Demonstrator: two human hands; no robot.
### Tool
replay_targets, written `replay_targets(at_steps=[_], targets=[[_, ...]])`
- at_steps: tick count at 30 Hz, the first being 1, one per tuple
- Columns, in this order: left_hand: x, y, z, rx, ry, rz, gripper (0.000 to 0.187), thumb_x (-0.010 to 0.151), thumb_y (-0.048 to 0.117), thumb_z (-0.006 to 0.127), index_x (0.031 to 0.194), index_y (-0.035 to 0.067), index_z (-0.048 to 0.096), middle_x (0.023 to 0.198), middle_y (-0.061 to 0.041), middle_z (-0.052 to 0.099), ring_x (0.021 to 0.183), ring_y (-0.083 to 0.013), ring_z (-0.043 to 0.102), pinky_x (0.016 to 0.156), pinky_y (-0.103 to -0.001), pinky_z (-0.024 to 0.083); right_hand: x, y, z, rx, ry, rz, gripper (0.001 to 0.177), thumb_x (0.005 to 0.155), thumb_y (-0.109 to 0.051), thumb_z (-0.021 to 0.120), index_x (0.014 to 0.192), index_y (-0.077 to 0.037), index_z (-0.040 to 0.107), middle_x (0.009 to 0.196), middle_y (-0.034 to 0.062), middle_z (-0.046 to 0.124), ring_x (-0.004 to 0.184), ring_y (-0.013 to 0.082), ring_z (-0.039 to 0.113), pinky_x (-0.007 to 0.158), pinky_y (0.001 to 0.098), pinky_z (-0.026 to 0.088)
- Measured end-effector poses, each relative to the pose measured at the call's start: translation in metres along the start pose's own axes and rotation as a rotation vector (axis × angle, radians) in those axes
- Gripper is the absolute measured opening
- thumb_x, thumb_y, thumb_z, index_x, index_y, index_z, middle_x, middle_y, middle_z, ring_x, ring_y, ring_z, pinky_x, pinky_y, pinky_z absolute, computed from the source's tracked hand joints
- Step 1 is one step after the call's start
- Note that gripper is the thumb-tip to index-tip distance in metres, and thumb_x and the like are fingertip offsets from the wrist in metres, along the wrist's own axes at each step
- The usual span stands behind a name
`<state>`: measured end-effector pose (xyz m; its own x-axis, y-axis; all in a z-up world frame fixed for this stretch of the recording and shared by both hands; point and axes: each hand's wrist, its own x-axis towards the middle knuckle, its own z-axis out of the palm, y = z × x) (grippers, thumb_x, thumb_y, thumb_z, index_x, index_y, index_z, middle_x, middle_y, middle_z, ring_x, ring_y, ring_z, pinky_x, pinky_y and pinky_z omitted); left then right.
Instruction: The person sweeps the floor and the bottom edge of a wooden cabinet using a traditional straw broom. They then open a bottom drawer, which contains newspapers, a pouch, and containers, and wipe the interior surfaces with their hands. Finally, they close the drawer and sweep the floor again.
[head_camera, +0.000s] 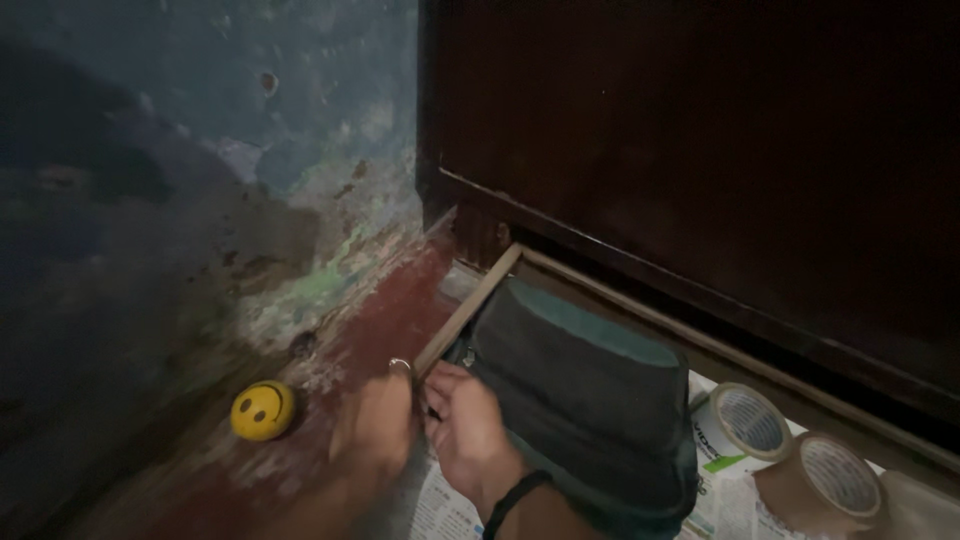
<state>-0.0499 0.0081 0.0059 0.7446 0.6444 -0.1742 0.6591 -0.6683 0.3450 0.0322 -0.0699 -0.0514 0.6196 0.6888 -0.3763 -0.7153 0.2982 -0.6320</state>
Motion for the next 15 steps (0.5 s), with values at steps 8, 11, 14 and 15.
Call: replay_targets(at_steps=[8, 11, 14, 15], targets=[[-0.011, 0.007, -0.025, 0.006, 0.072, 0.119, 0.027, 0.094, 0.008, 0.054, 0.120, 0.002, 0.057, 0.107, -0.023, 0.073, 0.108, -0.0382, 0.070, 0.091, -0.049, 0.057, -0.001, -0.016, 0.004, -0.053, -0.094, -0.059, 0.032, 0.090, -0.001, 0.050, 0.118, -0.005, 0.064, 0.096, 0.0022, 0.064, 0.090, 0.0170, 0.058, 0.087, 0.0369, 0.047], [-0.001, 0.019, -0.038, -0.057, 0.032, 0.060, 0.036, 0.096, 0.005, 0.052, 0.132, 0.003, 0.054, 0.116, -0.025, 0.069, 0.113, -0.0376, 0.069, 0.094, -0.050, 0.055, -0.007, -0.031, 0.018, -0.064, -0.090, -0.045, 0.037, 0.086, 0.001, 0.046, 0.119, -0.001, 0.062, 0.105, 0.0085, 0.069, 0.099, 0.0219, 0.064, 0.093, 0.0394, 0.051], [0.011, 0.028, -0.048, -0.077, 0.032, 0.044, 0.039, 0.100, 0.007, 0.049, 0.138, 0.004, 0.053, 0.122, -0.024, 0.069, 0.115, -0.0336, 0.070, 0.095, -0.048, 0.057, -0.010, -0.043, 0.030, -0.058, -0.018, -0.039, 0.042, 0.084, 0.005, 0.045, 0.123, -0.001, 0.061, 0.112, 0.0107, 0.070, 0.105, 0.0242, 0.064, 0.096, 0.0410, 0.051], [0.014, 0.031, -0.049, -0.074, 0.038, 0.043, 0.039, 0.101, 0.008, 0.048, 0.140, 0.004, 0.053, 0.124, -0.023, 0.069, 0.116, -0.0324, 0.071, 0.095, -0.047, 0.058, -0.011, -0.046, 0.031, -0.070, -0.027, -0.044, 0.043, 0.084, 0.006, 0.045, 0.123, 0.000, 0.061, 0.114, 0.0112, 0.069, 0.106, 0.0244, 0.064, 0.095, 0.0410, 0.051]])
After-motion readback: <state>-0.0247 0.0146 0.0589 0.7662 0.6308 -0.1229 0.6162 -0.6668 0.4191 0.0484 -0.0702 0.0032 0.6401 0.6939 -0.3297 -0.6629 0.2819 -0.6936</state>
